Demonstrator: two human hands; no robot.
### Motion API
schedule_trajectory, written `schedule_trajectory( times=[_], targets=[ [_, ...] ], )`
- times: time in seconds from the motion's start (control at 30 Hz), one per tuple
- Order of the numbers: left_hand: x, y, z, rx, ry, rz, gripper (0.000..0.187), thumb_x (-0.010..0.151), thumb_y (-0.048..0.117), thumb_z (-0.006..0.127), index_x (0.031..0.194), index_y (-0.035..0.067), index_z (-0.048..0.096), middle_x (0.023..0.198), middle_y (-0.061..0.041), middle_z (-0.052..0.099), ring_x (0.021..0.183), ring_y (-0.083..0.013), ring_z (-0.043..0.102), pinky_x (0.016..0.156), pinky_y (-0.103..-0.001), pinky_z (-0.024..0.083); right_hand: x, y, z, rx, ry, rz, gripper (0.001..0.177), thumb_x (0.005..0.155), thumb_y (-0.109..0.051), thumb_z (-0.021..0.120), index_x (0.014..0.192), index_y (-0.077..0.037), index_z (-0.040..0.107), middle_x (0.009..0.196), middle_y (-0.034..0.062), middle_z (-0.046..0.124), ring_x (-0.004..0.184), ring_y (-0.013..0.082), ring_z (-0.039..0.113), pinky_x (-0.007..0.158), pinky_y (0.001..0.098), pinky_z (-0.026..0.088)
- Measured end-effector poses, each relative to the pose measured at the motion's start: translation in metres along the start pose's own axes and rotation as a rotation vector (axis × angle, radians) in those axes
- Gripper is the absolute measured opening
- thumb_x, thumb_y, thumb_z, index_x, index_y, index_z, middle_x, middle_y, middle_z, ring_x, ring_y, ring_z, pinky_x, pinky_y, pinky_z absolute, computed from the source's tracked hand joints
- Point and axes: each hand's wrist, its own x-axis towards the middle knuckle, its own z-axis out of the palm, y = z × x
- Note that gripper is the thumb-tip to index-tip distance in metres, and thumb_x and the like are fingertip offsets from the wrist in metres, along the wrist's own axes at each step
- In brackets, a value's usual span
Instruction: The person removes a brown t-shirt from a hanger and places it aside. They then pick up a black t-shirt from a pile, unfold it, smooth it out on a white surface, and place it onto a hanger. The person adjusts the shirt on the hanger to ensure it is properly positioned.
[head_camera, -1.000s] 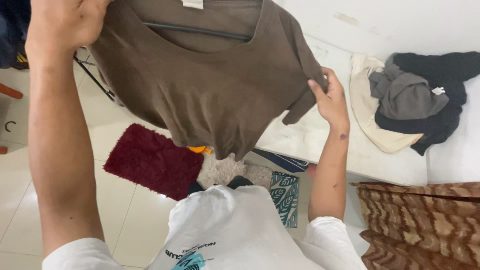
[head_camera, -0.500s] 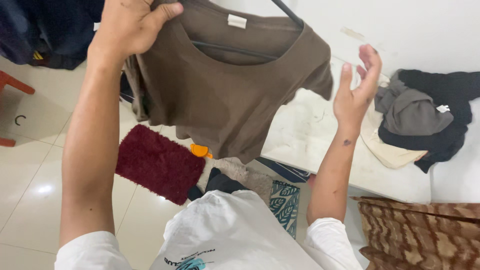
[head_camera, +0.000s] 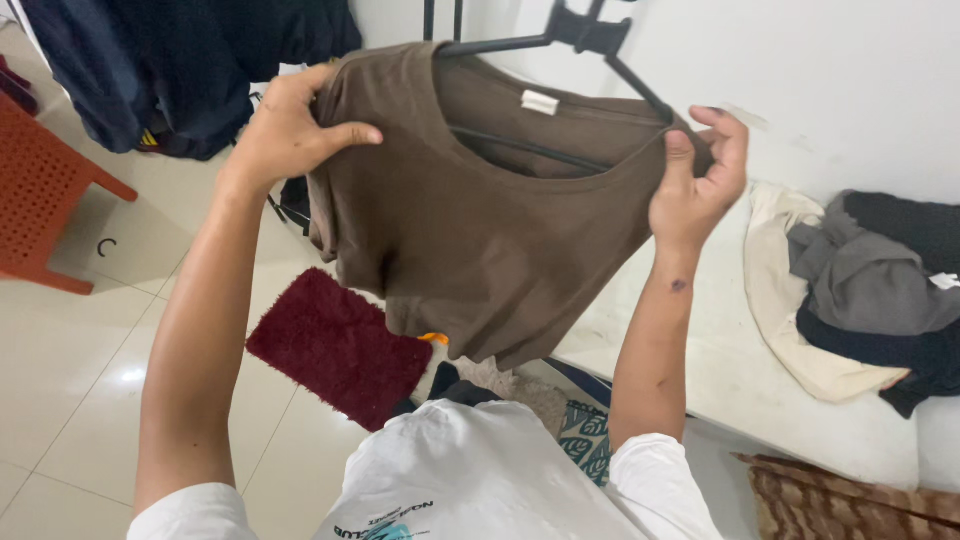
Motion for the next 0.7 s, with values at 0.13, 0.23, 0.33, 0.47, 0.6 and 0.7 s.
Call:
schedule_trajectory(
  times=[0.13,0.23,0.33,0.47,0.6,0.7],
  targets=[
    [-0.023,-0.03,-0.006,0.013,-0.046,-0.219,0.038,0.093,0.027,0.082,0.116,0.0,0.071,0.092,-0.012,0.075,0.082,-0.0183,0.07,0.076,-0.034,0.055,0.023,0.029,-0.019,0.0,0.128,-0.057,0.037,0.107,-0.028,0.083,0.122,-0.001,0.063,0.112,0.0036,0.061,0.092,0.014,0.052,0.087,0.026,0.047],
    [-0.034,-0.051,-0.031,0.247,-0.002,-0.262,0.031,0.092,0.018,0.08,0.114,-0.001,0.07,0.088,-0.018,0.071,0.076,-0.025,0.069,0.069,-0.037,0.054,0.034,0.045,-0.033,-0.002,0.139,-0.003,0.042,0.104,-0.032,0.085,0.121,-0.002,0.063,0.11,0.0024,0.06,0.092,0.014,0.052,0.084,0.0258,0.047],
    [-0.043,-0.07,-0.059,0.464,0.118,-0.12,0.02,0.092,0.006,0.07,0.11,-0.002,0.07,0.093,-0.017,0.071,0.085,-0.0293,0.071,0.079,-0.037,0.056,0.044,0.065,-0.035,0.024,0.138,-0.03,0.042,0.107,-0.033,0.086,0.122,-0.001,0.062,0.116,0.0034,0.061,0.094,0.0139,0.053,0.09,0.0273,0.049],
    [-0.054,-0.086,-0.073,0.593,0.201,-0.161,0.01,0.1,0.002,0.062,0.099,-0.003,0.071,0.094,-0.018,0.07,0.086,-0.0324,0.069,0.079,-0.037,0.055,0.046,0.089,-0.023,0.052,0.141,-0.031,0.043,0.11,-0.033,0.086,0.123,0.0,0.061,0.119,0.0045,0.064,0.1,0.0146,0.057,0.097,0.0289,0.049],
    [-0.052,-0.085,-0.061,0.644,0.253,-0.254,0.011,0.099,0.003,0.062,0.094,-0.003,0.071,0.099,-0.019,0.07,0.09,-0.0337,0.069,0.087,-0.042,0.056,0.05,0.095,-0.007,0.107,0.102,0.022,0.045,0.103,-0.037,0.085,0.119,-0.002,0.062,0.111,0.0024,0.062,0.096,0.0135,0.055,0.092,0.0288,0.048],
    [-0.033,-0.066,-0.044,0.49,0.244,-0.277,0.015,0.099,0.009,0.065,0.111,0.001,0.069,0.114,-0.019,0.068,0.101,-0.0319,0.071,0.089,-0.041,0.056,0.05,0.092,0.004,0.107,0.074,0.022,0.044,0.104,-0.036,0.085,0.12,-0.002,0.063,0.114,0.0031,0.063,0.096,0.0125,0.056,0.092,0.0264,0.048]
  ],
)
